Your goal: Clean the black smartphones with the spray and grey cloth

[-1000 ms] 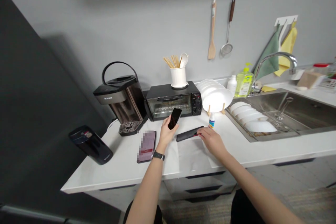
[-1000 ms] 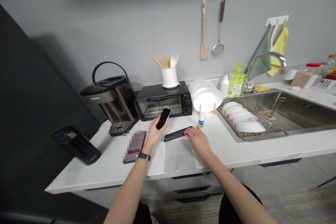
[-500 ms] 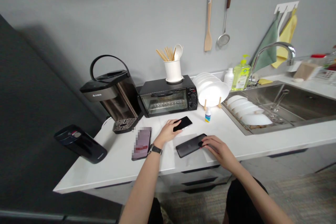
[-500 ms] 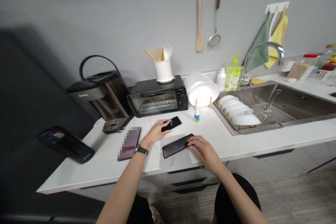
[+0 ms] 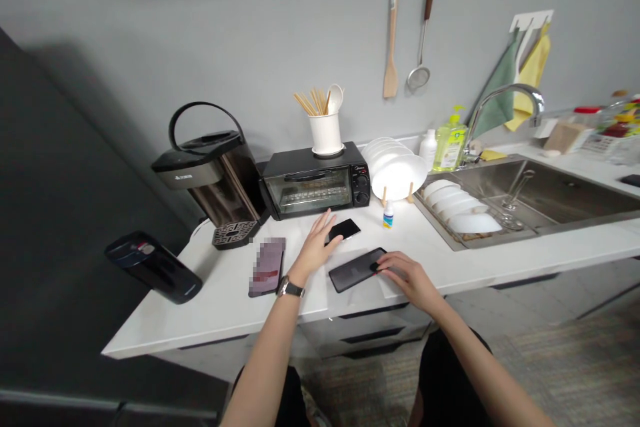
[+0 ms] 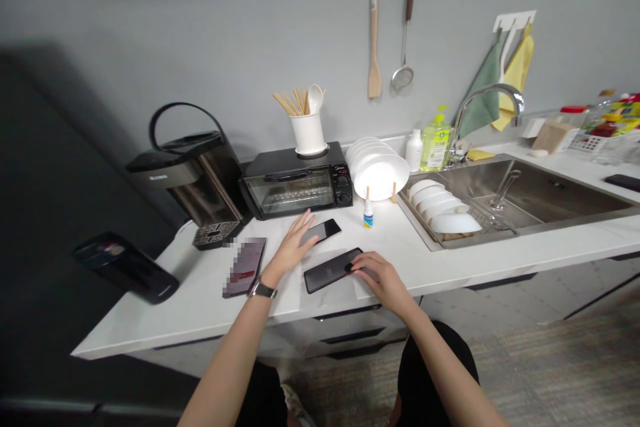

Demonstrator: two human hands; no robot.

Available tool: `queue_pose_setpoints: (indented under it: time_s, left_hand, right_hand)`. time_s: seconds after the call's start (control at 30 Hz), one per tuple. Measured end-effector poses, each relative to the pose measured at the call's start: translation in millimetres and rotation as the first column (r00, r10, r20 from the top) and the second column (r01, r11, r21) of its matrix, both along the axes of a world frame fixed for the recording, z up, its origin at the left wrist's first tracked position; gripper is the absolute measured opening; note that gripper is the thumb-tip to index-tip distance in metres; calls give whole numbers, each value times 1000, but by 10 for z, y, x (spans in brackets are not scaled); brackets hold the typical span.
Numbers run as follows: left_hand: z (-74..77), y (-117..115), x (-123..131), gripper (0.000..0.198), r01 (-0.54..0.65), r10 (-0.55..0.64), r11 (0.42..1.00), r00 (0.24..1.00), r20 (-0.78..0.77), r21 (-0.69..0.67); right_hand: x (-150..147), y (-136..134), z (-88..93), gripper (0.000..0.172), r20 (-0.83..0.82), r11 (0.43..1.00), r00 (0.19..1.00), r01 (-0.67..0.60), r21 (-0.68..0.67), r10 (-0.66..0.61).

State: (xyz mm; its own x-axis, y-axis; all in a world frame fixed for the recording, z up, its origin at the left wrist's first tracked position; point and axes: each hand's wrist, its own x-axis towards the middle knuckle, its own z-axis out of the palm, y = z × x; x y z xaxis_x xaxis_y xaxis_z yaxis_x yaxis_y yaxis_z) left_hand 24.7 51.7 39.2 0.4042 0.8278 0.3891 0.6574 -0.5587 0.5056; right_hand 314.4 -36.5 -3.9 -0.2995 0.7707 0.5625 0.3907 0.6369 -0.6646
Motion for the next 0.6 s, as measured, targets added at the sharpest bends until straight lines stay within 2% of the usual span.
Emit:
queue_pose_setpoints:
  time_s: [0.13,0.23,0.33,0.47,0.53,0.6]
  left_hand:
    - [122,-743,37,54,91,-85,974,996,39,-207]
    - [93,-1192,-21,57,14,-8,978,999,32,-209]
    - [42,-1451,-192,53,-132,141,979,989,47,-158]
    - [-3,-1688,-496,52,-318,327,943,941,87,-104]
    - [-26,-1776,-591,52,-367,375,925,922,97,-95]
    - [-57,-1819,-617,53,-383,391,919,917,85,-95]
  right_hand:
    - [-69,-119,148,19,-26,999,999,31,37,-30]
    - [-258,-231,290,16,-33,998,999,0,69,2]
    - [-445,-231,352,22,-54,998,998,-29,63,32]
    - [-485,57,182,34,-34,986,985,167,2,-167]
    - [-457,242,37,38,96,968,963,250,22,-251]
    - [-450,375,-78,42,235,961,932,270,56,-276]
